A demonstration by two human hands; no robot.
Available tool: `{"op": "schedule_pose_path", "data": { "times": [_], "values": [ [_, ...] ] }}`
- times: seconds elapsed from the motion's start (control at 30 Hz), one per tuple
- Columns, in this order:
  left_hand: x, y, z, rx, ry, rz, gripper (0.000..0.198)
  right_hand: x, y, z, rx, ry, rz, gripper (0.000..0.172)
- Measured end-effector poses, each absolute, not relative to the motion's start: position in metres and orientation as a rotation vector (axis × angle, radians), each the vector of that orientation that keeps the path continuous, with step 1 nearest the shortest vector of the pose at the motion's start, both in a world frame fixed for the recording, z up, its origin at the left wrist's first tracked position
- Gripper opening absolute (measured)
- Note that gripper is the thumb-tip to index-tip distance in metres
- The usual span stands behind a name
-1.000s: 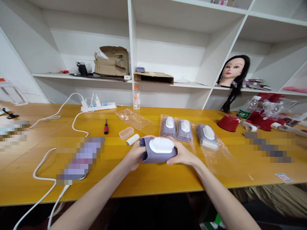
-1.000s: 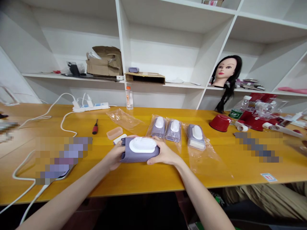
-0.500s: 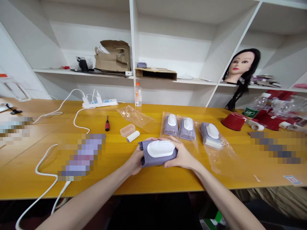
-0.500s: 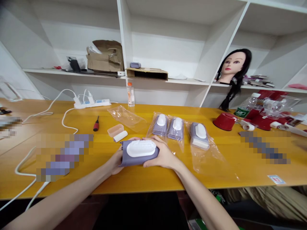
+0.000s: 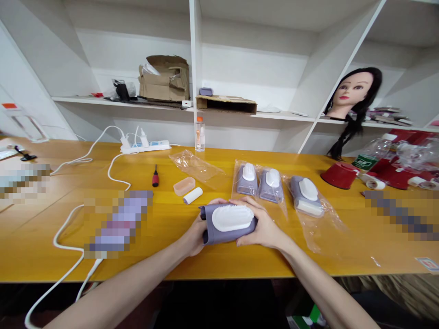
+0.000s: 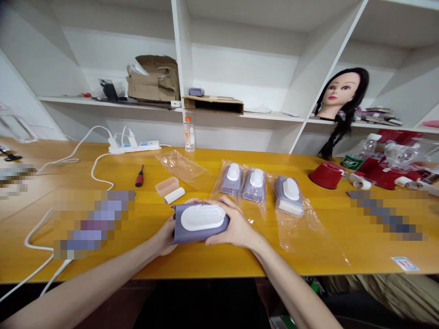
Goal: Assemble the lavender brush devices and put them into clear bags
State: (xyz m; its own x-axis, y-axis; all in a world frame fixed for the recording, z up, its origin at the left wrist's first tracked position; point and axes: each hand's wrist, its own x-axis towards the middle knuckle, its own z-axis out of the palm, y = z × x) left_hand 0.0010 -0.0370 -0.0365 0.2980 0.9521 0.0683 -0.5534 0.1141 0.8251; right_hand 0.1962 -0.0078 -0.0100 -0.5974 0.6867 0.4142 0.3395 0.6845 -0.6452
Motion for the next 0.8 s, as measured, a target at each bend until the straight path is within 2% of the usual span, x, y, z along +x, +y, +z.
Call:
{"op": "schedule_pose_path", "data": {
  "times": [0.23, 0.4, 0.57, 0.8],
  "values": [
    [0.0, -0.029, -0.027, 0.849, 0.556, 1.202, 0.035, 0.195, -0.005, 0.001, -0.807, -2.229, 0.76, 0.091],
    [-0.006, -0.031, -0.023, 0.806, 0.523, 1.159, 0.042, 0.196, -0.004, 0.0, -0.769, -2.206, 0.747, 0.079],
    [-0.016, -0.035, -0.014, 0.604, 0.442, 0.984, 0.059, 0.199, -0.004, -0.001, -0.754, -2.142, 0.749, 0.079],
    [-0.014, -0.041, -0.008, 0.631, 0.47, 1.018, 0.056, 0.203, -0.002, 0.002, -0.703, -2.096, 0.825, 0.077]
  ]
}}
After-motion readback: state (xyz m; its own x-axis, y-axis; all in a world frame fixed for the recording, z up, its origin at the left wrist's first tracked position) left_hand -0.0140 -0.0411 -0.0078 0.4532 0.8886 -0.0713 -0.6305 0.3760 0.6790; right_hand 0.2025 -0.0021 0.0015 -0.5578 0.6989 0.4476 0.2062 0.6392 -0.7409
